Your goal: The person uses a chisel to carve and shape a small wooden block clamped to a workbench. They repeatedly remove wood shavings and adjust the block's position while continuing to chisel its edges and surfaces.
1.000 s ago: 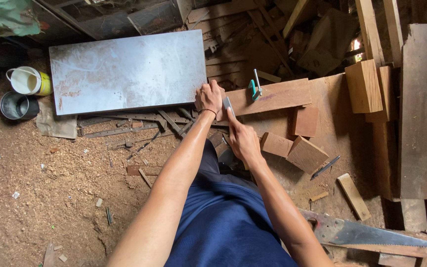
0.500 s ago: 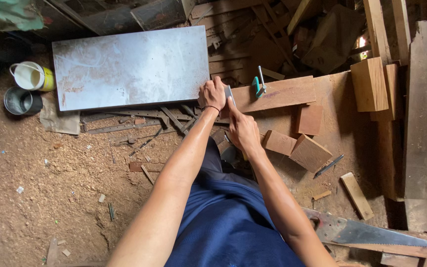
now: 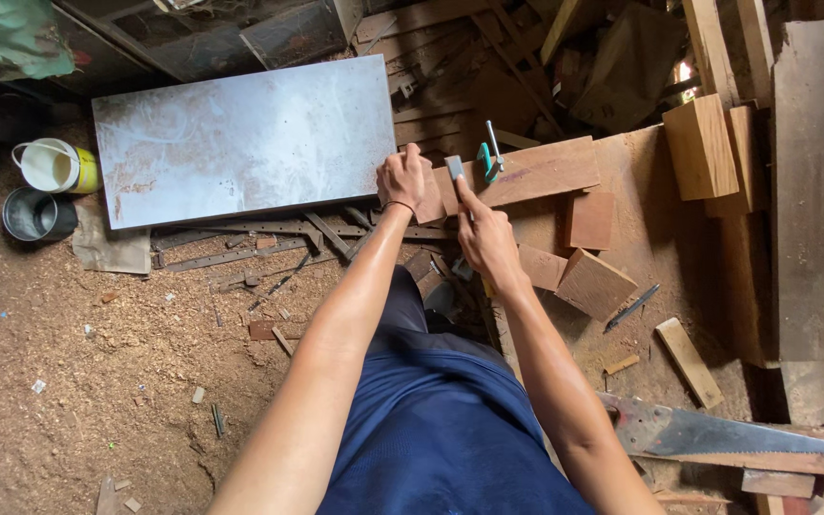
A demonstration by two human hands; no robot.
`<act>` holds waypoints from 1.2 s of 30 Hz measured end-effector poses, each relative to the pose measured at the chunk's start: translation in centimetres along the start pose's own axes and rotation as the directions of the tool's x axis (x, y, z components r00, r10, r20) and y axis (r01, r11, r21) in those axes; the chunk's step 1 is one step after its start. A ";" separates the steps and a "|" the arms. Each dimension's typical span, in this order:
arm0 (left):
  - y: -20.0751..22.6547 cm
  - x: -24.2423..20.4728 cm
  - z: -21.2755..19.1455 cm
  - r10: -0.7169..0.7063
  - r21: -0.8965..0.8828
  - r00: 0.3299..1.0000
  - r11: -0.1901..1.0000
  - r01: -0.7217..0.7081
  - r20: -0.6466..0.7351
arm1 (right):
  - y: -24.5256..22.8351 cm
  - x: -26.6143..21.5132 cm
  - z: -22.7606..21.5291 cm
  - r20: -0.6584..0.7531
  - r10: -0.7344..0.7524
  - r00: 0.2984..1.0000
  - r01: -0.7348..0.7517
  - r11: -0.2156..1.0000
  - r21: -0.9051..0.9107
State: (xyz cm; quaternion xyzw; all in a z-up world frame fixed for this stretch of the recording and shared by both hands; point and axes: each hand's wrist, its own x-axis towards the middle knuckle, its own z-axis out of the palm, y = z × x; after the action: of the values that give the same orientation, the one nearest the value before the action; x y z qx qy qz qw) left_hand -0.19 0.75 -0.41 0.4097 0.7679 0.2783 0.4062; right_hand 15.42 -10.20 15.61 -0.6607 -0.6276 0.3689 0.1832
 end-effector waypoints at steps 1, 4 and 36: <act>-0.1 -0.2 -0.2 0.137 -0.192 0.989 0.974 -0.123 0.060 | 0.2 -0.8 -0.4 -0.031 -0.059 0.998 0.060 0.998 0.016; -0.1 -0.1 -1.8 0.442 -0.529 0.883 0.793 -0.303 0.157 | 0.4 -2.4 -0.7 -0.106 -0.172 0.979 0.180 0.981 0.068; -2.4 -1.5 -4.6 0.544 0.177 0.831 0.835 -0.521 -0.116 | 0.6 -5.7 1.3 -0.034 -0.156 0.987 0.150 0.980 -0.129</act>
State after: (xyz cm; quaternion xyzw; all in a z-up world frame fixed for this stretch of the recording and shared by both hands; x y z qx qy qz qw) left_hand -4.59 -2.18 0.69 0.6108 0.6706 0.3591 0.2196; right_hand 15.27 -16.09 15.84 -0.6286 -0.6945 0.2987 0.1826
